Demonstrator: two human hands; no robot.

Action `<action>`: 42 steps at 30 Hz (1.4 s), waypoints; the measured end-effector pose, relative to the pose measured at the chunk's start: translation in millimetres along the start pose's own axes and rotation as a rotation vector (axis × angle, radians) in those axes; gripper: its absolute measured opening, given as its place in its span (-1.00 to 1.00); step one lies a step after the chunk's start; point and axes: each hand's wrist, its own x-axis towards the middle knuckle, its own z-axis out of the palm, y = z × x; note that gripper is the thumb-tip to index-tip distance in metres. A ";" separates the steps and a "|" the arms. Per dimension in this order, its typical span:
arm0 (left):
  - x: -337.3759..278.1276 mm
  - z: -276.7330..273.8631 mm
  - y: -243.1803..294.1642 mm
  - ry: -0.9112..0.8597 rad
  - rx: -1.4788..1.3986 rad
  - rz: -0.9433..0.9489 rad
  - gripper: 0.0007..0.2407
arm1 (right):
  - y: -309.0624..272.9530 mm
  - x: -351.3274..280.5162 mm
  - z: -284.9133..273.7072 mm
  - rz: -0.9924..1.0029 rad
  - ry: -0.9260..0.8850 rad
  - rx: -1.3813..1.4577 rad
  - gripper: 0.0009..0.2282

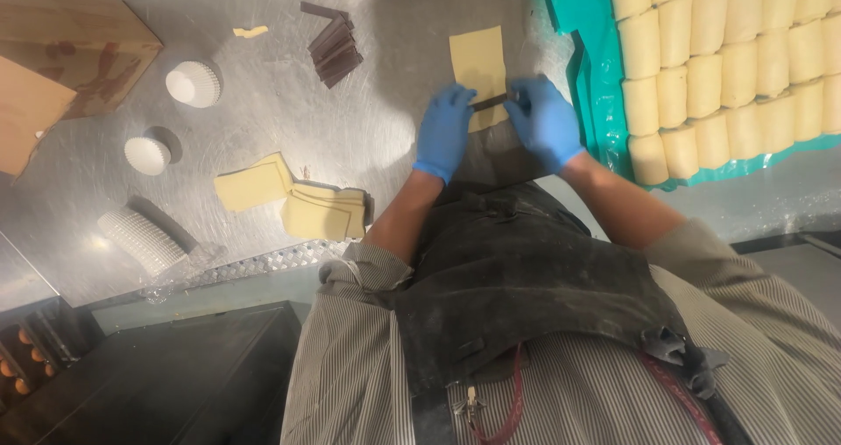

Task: Rolling pieces of pastry dough around chocolate sticks to prepare pain au chocolat.

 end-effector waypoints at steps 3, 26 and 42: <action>-12.1 24.5 -21.8 -0.028 0.085 0.145 -0.70 | 6.4 -13.5 9.7 -0.010 0.021 -0.047 -0.82; -24.3 33.9 -37.6 -0.048 0.166 0.118 -0.72 | 15.6 11.1 -13.6 -0.753 0.129 -0.238 -0.69; -10.7 32.5 -26.3 0.137 0.339 0.205 -0.66 | 7.6 33.9 4.2 -0.621 0.230 -0.216 -0.84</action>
